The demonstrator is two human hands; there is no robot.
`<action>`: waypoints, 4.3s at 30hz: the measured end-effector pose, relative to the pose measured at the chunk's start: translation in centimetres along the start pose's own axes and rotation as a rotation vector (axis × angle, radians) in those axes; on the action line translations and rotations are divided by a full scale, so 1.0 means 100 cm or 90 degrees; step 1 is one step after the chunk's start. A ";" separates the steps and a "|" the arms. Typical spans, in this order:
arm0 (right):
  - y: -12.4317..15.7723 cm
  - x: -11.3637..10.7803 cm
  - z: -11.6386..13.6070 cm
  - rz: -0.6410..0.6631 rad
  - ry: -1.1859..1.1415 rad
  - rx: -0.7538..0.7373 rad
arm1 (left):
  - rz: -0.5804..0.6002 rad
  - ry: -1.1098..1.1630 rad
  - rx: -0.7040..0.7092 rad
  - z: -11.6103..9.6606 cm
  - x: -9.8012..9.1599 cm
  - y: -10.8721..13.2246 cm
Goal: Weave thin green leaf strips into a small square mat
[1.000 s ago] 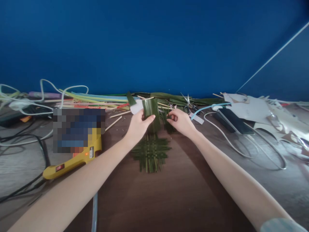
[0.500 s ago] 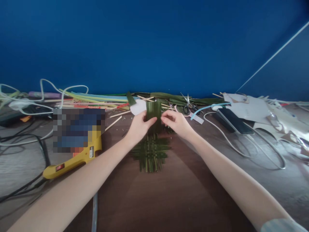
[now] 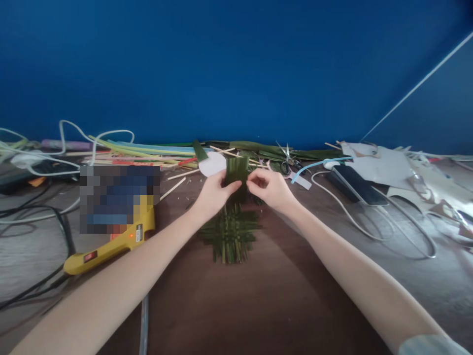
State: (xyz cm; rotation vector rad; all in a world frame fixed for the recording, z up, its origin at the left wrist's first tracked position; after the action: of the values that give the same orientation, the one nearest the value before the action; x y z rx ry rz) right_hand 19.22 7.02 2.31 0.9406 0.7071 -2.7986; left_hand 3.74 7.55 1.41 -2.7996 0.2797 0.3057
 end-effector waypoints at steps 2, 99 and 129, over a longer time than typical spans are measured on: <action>-0.001 0.000 -0.004 -0.018 0.013 0.007 | 0.012 0.002 0.000 0.001 0.001 0.000; 0.000 -0.001 0.008 0.005 0.007 -0.057 | 0.004 0.171 -0.049 0.005 0.005 0.001; 0.008 -0.011 -0.041 -0.085 0.188 -0.016 | -0.103 0.287 -0.108 0.016 0.002 0.001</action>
State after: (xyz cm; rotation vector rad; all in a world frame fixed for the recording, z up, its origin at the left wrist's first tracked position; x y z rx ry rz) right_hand 22.47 8.15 -0.23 1.3687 0.8681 -2.7832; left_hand 3.61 7.92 -0.10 -3.0069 0.1266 -0.3615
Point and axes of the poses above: each hand's wrist, its own y-axis away from the middle knuckle, its own x-axis out of the palm, z = x × y, the point moved 2 cm from there along -y, towards the middle knuckle, and after that the axes turned 1 degree about y, right-handed, at the moved point
